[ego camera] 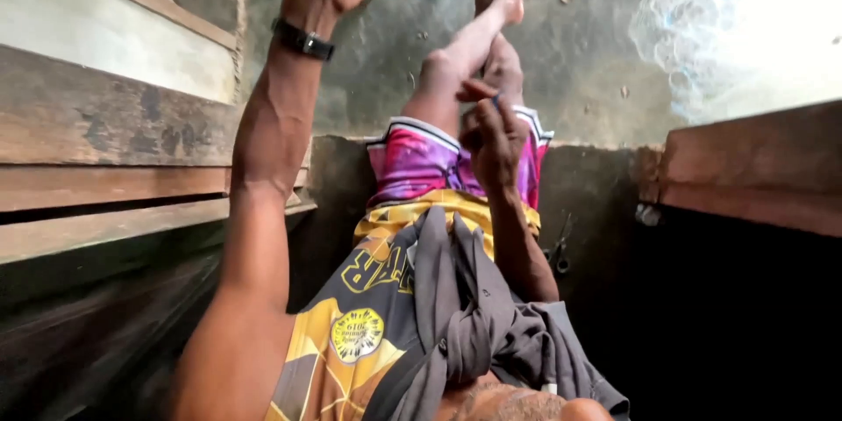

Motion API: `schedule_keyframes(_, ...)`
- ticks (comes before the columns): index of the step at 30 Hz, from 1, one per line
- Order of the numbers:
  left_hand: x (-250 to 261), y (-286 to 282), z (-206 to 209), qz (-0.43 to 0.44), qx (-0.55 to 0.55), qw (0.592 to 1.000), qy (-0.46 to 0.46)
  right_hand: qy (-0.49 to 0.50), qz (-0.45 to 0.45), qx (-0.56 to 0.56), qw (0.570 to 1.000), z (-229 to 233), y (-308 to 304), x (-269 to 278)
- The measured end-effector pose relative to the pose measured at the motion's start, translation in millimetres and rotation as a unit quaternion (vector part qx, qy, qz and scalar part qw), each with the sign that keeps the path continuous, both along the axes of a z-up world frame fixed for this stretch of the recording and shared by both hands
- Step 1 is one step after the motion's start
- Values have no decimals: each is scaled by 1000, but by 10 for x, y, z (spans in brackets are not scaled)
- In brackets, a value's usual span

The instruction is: Repairing a fishing net by tying knots and cutting excess line with scissors.

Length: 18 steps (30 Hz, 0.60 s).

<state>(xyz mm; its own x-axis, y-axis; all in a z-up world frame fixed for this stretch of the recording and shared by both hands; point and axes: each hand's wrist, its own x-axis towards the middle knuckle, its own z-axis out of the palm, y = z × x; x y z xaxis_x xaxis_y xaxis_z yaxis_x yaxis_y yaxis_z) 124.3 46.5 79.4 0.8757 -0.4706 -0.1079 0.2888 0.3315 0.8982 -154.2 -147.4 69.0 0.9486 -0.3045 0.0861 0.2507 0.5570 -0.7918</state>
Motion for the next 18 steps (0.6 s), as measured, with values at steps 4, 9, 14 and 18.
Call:
schedule_keyframes(4, -407, -42, 428, -10, -1, 997, -83, 10, 96, -30, 995, -97, -33, -27)
schedule_keyframes(9, -892, -330, 564, -61, -41, 993, -91, 100, 47, 80, 991, -327, -77, -126)
schedule_keyframes(14, -976, -569, 109, -25, -218, 966, -138, 192, -31, 330, 924, -1049, -408, -77)
schedule_keyframes(18, -961, -677, -151, 29, -280, 957, -69, 133, -54, 305, 942, -1059, -651, -142)
